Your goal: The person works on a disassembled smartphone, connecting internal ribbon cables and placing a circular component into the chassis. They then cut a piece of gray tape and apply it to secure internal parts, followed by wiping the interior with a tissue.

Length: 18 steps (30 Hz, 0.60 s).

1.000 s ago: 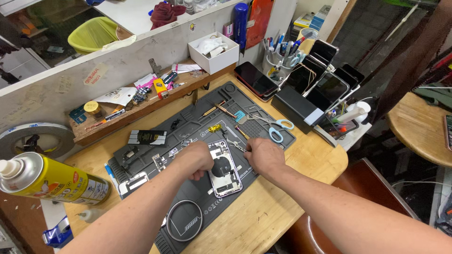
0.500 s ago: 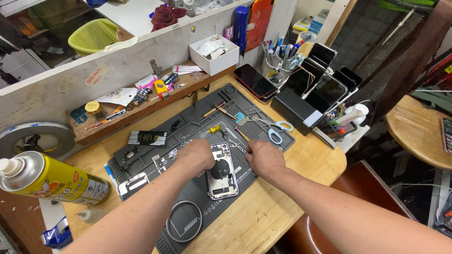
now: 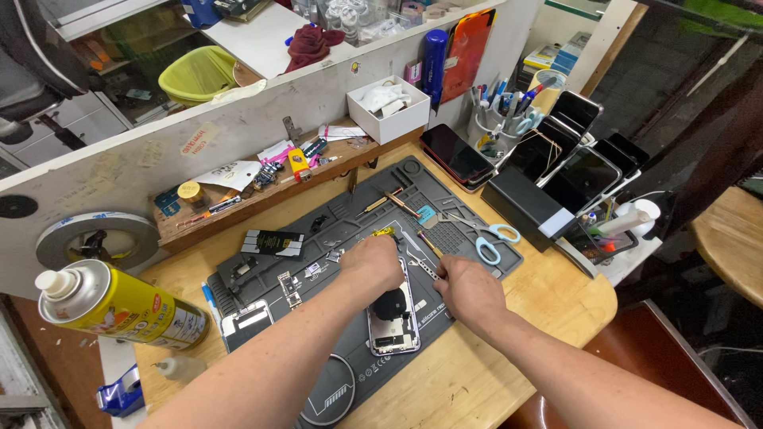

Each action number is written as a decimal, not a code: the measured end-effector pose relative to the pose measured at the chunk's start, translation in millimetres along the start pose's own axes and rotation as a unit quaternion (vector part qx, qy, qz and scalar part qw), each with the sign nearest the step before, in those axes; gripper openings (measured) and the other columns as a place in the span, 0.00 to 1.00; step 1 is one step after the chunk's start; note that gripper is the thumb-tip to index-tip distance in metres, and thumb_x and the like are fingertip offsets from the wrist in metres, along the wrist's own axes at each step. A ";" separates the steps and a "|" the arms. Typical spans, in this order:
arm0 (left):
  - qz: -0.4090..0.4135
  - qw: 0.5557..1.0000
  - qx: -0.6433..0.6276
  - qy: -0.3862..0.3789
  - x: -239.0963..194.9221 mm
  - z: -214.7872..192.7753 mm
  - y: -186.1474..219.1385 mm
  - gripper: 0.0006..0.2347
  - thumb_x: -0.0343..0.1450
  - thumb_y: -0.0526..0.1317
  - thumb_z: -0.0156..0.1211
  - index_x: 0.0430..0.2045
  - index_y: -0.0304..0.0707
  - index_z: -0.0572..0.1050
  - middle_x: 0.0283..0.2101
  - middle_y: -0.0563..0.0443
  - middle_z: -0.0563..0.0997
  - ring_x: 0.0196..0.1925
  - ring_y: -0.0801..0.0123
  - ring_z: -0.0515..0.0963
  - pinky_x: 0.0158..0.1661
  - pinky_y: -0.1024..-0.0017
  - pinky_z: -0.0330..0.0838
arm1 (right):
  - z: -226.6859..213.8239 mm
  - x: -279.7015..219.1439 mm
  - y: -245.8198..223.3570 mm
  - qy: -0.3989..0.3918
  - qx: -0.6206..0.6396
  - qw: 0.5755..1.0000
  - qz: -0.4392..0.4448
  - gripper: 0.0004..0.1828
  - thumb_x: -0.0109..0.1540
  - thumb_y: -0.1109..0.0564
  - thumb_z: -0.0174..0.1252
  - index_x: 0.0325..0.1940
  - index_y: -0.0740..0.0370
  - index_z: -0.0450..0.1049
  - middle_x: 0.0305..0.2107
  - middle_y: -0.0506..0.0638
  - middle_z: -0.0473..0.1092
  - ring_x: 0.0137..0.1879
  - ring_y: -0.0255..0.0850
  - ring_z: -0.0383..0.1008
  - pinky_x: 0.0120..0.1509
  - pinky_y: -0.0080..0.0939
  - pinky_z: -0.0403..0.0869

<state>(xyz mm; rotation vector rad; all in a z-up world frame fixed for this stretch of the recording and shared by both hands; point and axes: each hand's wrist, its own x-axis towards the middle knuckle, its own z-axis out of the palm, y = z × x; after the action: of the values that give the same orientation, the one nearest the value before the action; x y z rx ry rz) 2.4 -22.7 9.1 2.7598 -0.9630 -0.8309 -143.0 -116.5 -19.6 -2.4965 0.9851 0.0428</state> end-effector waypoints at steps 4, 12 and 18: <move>0.009 1.000 -0.010 0.010 -3.4 -3.3 1.8 0.14 0.66 0.36 0.65 0.45 0.38 0.81 0.52 0.42 0.82 0.57 0.53 0.81 0.55 0.60 0.76 | -0.6 0.3 0.1 -0.005 -0.001 1.000 -0.001 0.13 0.59 0.51 0.65 0.44 0.57 0.77 0.43 0.51 0.77 0.52 0.49 0.78 0.55 0.49 0.75; -0.005 1.000 -0.009 -0.001 -0.7 -6.6 3.9 0.16 0.65 0.37 0.67 0.47 0.37 0.81 0.54 0.42 0.82 0.58 0.54 0.81 0.55 0.61 0.76 | 2.4 2.6 2.4 0.000 -0.008 1.000 -0.008 0.13 0.59 0.51 0.65 0.45 0.57 0.77 0.43 0.52 0.77 0.53 0.49 0.77 0.55 0.50 0.75; 0.003 1.000 -0.016 0.007 1.2 -2.7 -1.8 0.16 0.65 0.38 0.67 0.47 0.37 0.81 0.54 0.41 0.82 0.58 0.53 0.80 0.56 0.61 0.76 | 1.5 2.1 1.4 0.003 -0.013 1.000 -0.005 0.14 0.58 0.51 0.65 0.46 0.56 0.77 0.44 0.51 0.77 0.53 0.49 0.77 0.55 0.50 0.75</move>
<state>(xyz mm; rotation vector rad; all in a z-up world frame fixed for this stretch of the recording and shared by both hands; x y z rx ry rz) 5.6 -22.2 10.3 2.7300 -0.9474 -0.8165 -142.1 -118.1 -21.9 -2.5260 0.9814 0.0456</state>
